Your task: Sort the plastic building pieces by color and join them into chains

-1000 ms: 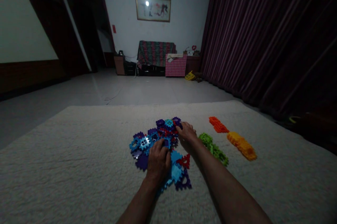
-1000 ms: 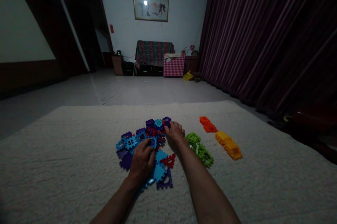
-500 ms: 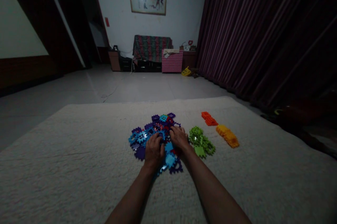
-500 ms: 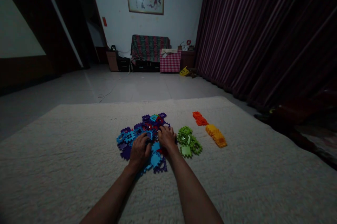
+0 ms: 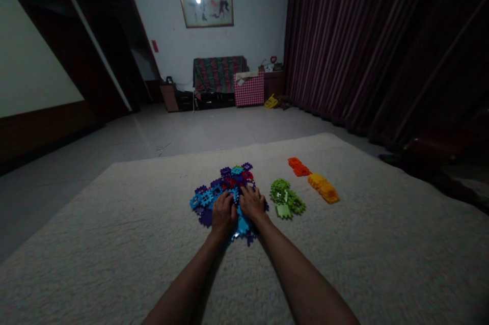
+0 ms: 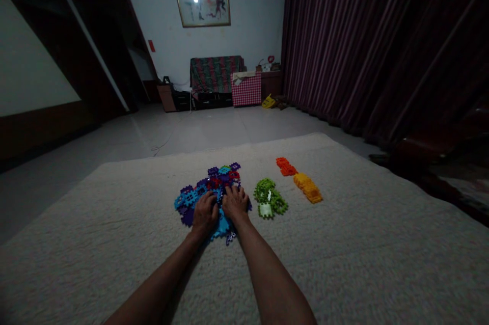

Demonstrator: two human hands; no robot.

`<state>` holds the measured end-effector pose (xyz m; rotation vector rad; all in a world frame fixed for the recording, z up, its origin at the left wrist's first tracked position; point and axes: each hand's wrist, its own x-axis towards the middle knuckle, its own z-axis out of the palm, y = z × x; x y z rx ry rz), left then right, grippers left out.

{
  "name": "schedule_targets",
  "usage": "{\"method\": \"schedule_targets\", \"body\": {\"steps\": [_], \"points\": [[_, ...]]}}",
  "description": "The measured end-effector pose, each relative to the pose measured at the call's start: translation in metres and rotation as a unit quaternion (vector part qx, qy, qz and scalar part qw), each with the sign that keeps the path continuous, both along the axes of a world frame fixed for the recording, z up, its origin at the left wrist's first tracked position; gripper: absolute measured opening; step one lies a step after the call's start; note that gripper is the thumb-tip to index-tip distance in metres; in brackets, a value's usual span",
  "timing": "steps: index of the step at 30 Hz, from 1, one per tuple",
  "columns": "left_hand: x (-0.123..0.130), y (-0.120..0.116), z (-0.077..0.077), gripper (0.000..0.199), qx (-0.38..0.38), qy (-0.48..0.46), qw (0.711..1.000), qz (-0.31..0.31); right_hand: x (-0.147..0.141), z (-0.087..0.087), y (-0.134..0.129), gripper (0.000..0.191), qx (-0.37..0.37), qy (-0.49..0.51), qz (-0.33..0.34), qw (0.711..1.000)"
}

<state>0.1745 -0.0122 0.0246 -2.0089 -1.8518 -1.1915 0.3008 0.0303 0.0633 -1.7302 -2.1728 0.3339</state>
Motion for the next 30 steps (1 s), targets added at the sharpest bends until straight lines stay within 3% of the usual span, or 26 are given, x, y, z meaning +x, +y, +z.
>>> {"method": "schedule_targets", "body": {"steps": [4,8,11,15,19,23,30], "points": [[-0.012,-0.003,0.016,0.020,-0.016,0.059,0.998,-0.029,-0.004,0.005,-0.006,0.046,-0.025,0.017,0.027,0.999],[-0.023,0.008,0.045,0.015,-0.013,0.094,0.995,-0.016,0.005,0.009,-0.012,0.046,0.006,0.057,0.045,0.997],[-0.022,0.035,0.067,0.018,-0.032,0.097,0.995,-0.007,0.022,0.003,-0.014,0.039,0.087,0.084,0.048,0.991],[-0.013,0.089,0.084,0.024,-0.119,0.116,0.986,-0.003,0.038,-0.015,-0.015,0.029,0.129,0.120,0.107,0.979],[-0.005,0.144,0.085,0.032,-0.228,0.080,0.970,0.013,0.040,-0.025,-0.013,0.024,0.151,0.167,0.141,0.964],[-0.001,0.183,0.076,0.039,-0.269,0.062,0.960,0.035,0.040,-0.027,-0.011,0.022,0.154,0.200,0.149,0.956],[0.010,0.205,0.062,0.035,-0.333,0.038,0.941,0.048,0.041,-0.027,-0.010,0.022,0.157,0.213,0.151,0.953]]}}
